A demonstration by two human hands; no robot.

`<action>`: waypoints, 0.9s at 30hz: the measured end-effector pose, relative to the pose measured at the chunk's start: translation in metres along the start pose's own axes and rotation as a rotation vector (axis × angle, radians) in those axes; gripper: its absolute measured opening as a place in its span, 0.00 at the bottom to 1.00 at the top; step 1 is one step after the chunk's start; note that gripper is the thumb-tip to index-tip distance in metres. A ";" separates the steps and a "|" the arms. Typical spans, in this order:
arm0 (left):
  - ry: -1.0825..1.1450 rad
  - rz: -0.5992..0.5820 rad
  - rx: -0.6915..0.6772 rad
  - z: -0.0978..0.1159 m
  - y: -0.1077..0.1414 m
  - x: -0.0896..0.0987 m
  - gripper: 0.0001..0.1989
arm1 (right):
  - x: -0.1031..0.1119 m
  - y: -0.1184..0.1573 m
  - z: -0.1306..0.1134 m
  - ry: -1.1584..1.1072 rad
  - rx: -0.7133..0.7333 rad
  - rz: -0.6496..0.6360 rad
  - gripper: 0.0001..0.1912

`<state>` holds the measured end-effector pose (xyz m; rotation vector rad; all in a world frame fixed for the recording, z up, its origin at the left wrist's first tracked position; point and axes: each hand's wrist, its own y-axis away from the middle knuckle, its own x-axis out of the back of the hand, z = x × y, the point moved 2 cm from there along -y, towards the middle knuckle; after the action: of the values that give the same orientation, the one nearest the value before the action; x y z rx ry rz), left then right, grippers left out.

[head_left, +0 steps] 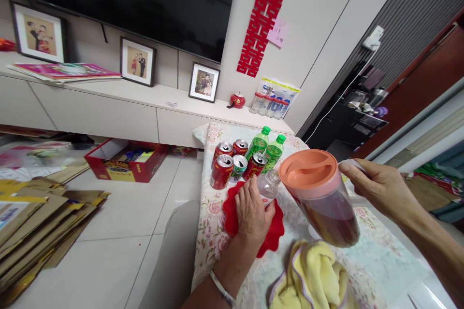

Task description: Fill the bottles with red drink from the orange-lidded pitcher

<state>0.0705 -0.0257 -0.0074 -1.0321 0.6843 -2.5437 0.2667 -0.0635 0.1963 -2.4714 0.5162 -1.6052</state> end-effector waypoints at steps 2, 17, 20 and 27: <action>0.010 0.001 0.002 0.000 0.000 -0.001 0.38 | 0.000 0.000 0.001 0.001 0.003 0.003 0.35; 0.017 -0.002 -0.001 0.000 0.000 0.001 0.38 | -0.001 -0.001 0.000 -0.003 -0.038 -0.006 0.36; 0.019 0.000 0.006 0.000 0.000 0.000 0.38 | 0.000 0.000 -0.001 -0.004 -0.039 -0.007 0.36; 0.011 -0.003 0.001 0.000 0.000 0.001 0.38 | 0.000 0.000 0.001 0.008 -0.040 -0.004 0.36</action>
<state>0.0699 -0.0261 -0.0064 -1.0209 0.6847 -2.5539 0.2677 -0.0631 0.1956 -2.4971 0.5507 -1.6225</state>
